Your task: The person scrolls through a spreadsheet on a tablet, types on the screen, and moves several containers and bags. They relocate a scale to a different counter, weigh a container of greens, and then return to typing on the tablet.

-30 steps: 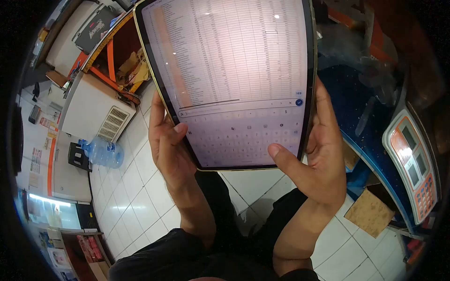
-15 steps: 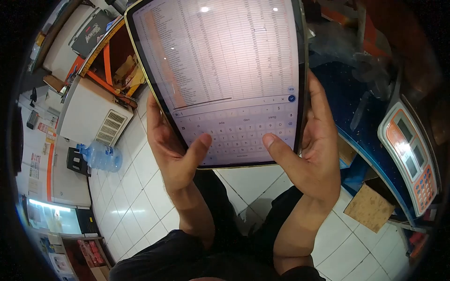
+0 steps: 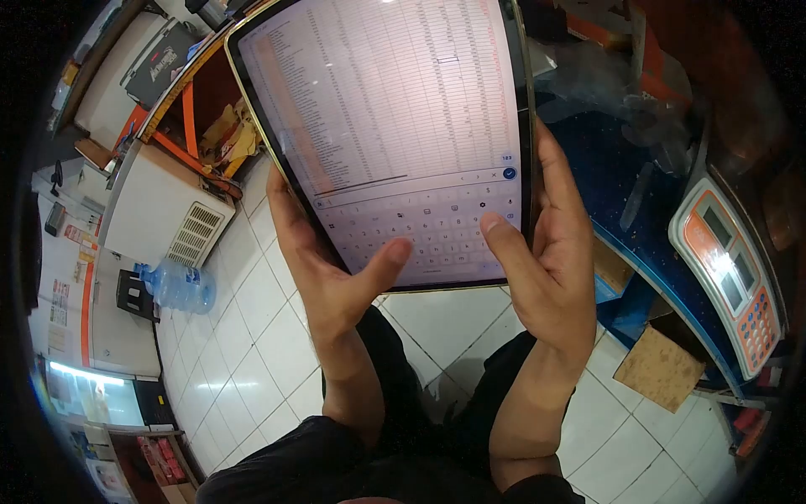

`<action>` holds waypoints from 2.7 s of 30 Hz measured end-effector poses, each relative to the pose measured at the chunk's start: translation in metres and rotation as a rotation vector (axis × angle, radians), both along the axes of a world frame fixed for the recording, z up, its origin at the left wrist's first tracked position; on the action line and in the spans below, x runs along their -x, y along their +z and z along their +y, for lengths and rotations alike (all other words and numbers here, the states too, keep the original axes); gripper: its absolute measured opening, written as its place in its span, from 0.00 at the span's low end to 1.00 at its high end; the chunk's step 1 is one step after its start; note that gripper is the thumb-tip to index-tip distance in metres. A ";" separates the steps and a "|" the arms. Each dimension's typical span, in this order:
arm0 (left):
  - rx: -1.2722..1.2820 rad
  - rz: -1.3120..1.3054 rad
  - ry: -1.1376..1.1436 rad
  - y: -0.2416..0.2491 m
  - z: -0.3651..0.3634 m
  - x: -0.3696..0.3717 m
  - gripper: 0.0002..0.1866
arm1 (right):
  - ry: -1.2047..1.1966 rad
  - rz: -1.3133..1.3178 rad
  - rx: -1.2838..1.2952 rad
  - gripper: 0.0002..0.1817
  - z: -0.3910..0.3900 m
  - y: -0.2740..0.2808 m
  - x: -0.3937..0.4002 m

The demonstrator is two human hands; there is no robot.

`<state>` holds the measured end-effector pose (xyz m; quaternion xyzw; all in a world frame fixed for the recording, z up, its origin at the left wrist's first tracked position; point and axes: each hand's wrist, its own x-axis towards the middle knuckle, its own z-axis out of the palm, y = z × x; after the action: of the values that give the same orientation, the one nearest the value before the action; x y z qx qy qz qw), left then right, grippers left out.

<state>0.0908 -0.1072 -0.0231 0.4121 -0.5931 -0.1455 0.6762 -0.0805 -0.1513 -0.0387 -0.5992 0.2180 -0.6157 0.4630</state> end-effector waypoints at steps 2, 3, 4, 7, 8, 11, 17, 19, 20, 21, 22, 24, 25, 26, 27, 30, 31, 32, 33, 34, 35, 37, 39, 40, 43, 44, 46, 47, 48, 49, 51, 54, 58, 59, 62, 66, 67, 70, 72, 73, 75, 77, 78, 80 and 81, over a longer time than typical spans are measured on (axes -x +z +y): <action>0.001 -0.026 -0.006 0.000 0.002 -0.002 0.51 | -0.027 0.020 0.024 0.38 -0.001 0.000 -0.002; 0.003 -0.052 -0.012 0.000 0.002 -0.002 0.52 | -0.021 0.035 0.045 0.41 0.001 0.005 -0.006; 0.003 -0.053 -0.013 -0.001 0.003 -0.002 0.52 | -0.014 0.051 0.066 0.44 0.003 0.010 -0.010; 0.044 -0.065 -0.059 -0.003 0.006 0.000 0.50 | -0.033 0.065 -0.094 0.48 0.011 0.018 -0.016; 0.055 -0.116 -0.059 -0.003 0.008 -0.001 0.50 | -0.027 0.066 -0.095 0.48 0.010 0.017 -0.018; 0.072 -0.192 -0.055 -0.002 0.011 0.001 0.50 | -0.175 0.116 -0.001 0.49 0.005 0.011 -0.021; 0.037 -0.152 -0.062 0.000 0.010 0.001 0.50 | -0.089 0.072 0.103 0.43 -0.003 0.005 -0.013; 0.017 -0.152 -0.046 0.000 0.009 -0.002 0.50 | -0.109 0.073 0.128 0.39 -0.003 0.004 -0.013; 0.010 -0.157 -0.017 -0.001 0.008 -0.003 0.50 | -0.109 0.074 0.127 0.39 -0.003 0.004 -0.014; 0.003 -0.162 0.012 -0.001 0.007 -0.004 0.50 | -0.100 0.063 0.120 0.38 -0.002 0.003 -0.014; 0.002 -0.161 0.011 -0.003 0.005 -0.006 0.50 | -0.091 0.053 0.112 0.37 -0.002 0.003 -0.015; -0.027 -0.079 0.001 -0.006 0.003 -0.010 0.51 | -0.080 0.042 0.104 0.37 -0.001 0.004 -0.015; -0.028 -0.079 0.001 -0.007 0.003 -0.013 0.51 | -0.067 0.030 0.098 0.36 0.000 0.004 -0.015; -0.031 -0.093 -0.007 -0.007 0.002 -0.016 0.51 | -0.067 0.030 0.098 0.36 0.000 0.004 -0.016; -0.034 -0.108 -0.015 -0.006 0.002 -0.017 0.51 | -0.070 0.026 0.108 0.35 -0.001 0.004 -0.016; 0.021 -0.167 0.043 -0.002 0.001 -0.016 0.51 | -0.079 0.002 0.095 0.33 0.001 0.006 -0.017; 0.023 -0.165 0.037 -0.002 0.000 -0.016 0.51 | -0.086 -0.016 0.072 0.31 0.002 0.007 -0.017; 0.011 -0.171 0.052 -0.003 0.001 -0.017 0.51 | -0.093 -0.012 0.073 0.31 0.003 0.007 -0.017; 0.000 -0.177 0.065 -0.003 0.001 -0.019 0.52 | -0.101 -0.042 0.029 0.29 0.004 0.008 -0.018; 0.003 -0.174 0.058 -0.003 0.002 -0.020 0.52 | -0.109 -0.073 -0.015 0.28 0.004 0.008 -0.017; 0.001 -0.116 -0.011 -0.003 0.003 -0.022 0.51 | -0.114 -0.071 -0.013 0.28 0.004 0.008 -0.017; 0.002 -0.061 -0.075 -0.004 0.005 -0.024 0.51 | -0.141 -0.078 -0.062 0.24 0.004 0.008 -0.018; -0.043 0.109 -0.089 -0.006 0.008 -0.022 0.49 | -0.123 -0.095 -0.058 0.24 0.004 0.008 -0.021; -0.045 0.216 -0.078 -0.007 0.008 -0.024 0.46 | -0.127 -0.107 -0.054 0.24 0.004 0.008 -0.019; -0.143 0.450 -0.211 -0.021 -0.001 -0.040 0.31 | 0.016 -0.076 -0.242 0.25 0.018 0.013 -0.012; -0.154 0.554 -0.257 -0.023 -0.003 -0.041 0.27 | 0.030 -0.095 -0.146 0.26 0.018 0.013 -0.013; -0.161 0.649 -0.266 -0.023 -0.003 -0.042 0.23 | -0.126 0.012 -0.065 0.24 0.014 0.023 0.012; -0.148 0.638 -0.218 -0.023 -0.003 -0.043 0.23 | -0.354 0.111 0.066 0.22 0.009 0.028 0.031; -0.130 0.704 -0.234 -0.024 -0.001 -0.046 0.23 | -0.627 0.103 0.074 0.19 0.009 0.040 0.052; -0.116 0.769 -0.239 -0.022 0.002 -0.048 0.24 | -0.891 0.089 0.082 0.17 0.009 0.055 0.077; -0.092 0.803 -0.302 -0.017 0.008 -0.051 0.25 | -1.174 0.233 0.400 0.17 -0.029 0.071 0.139; -0.012 0.815 -0.298 -0.023 0.010 -0.077 0.24 | -1.663 0.742 0.531 0.21 -0.092 0.102 0.210; 0.019 0.839 -0.287 -0.028 0.023 -0.112 0.25 | -1.729 0.984 0.604 0.15 -0.147 0.105 0.258; 0.035 0.842 -0.274 -0.033 0.026 -0.122 0.25 | -1.718 0.972 0.621 0.15 -0.151 0.103 0.252; 0.061 0.889 -0.102 -0.018 0.034 -0.119 0.26 | -1.363 0.656 0.505 0.13 -0.142 0.101 0.201; 0.120 0.760 -0.313 -0.027 0.042 -0.147 0.24 | -1.401 0.577 0.374 0.11 -0.140 0.090 0.150; 0.120 0.755 -0.318 -0.027 0.042 -0.148 0.24 | -1.375 0.530 0.273 0.11 -0.141 0.089 0.140; 0.088 0.864 -0.078 -0.025 0.048 -0.149 0.27 | -1.345 0.477 0.386 0.10 -0.153 0.057 0.118; 0.084 0.877 -0.082 -0.026 0.047 -0.151 0.27 | -1.272 0.521 0.378 0.10 -0.161 0.036 0.107; 0.083 0.892 -0.083 -0.026 0.046 -0.151 0.27 | -1.268 0.590 0.334 0.10 -0.160 0.027 0.099; 0.063 0.924 -0.045 -0.024 0.046 -0.148 0.28 | -1.157 0.601 0.265 0.12 -0.157 0.010 0.089; 0.041 0.961 -0.016 -0.018 0.042 -0.141 0.28 | -1.156 0.696 0.348 0.15 -0.131 0.024 0.091; 0.016 0.981 0.051 -0.015 0.042 -0.137 0.29 | -1.139 0.580 0.329 0.16 -0.112 0.039 0.091; -0.016 1.008 0.132 -0.016 0.041 -0.140 0.31 | -1.242 0.534 0.322 0.19 -0.098 0.052 0.118; -0.022 1.018 0.134 -0.017 0.040 -0.140 0.31 | -1.363 0.605 0.330 0.21 -0.094 0.061 0.154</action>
<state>0.2310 -0.0674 -0.0400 0.3331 -0.1596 -0.2903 0.8828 -0.2347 -0.2454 0.0219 -0.5360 0.5620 -0.5991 -0.1950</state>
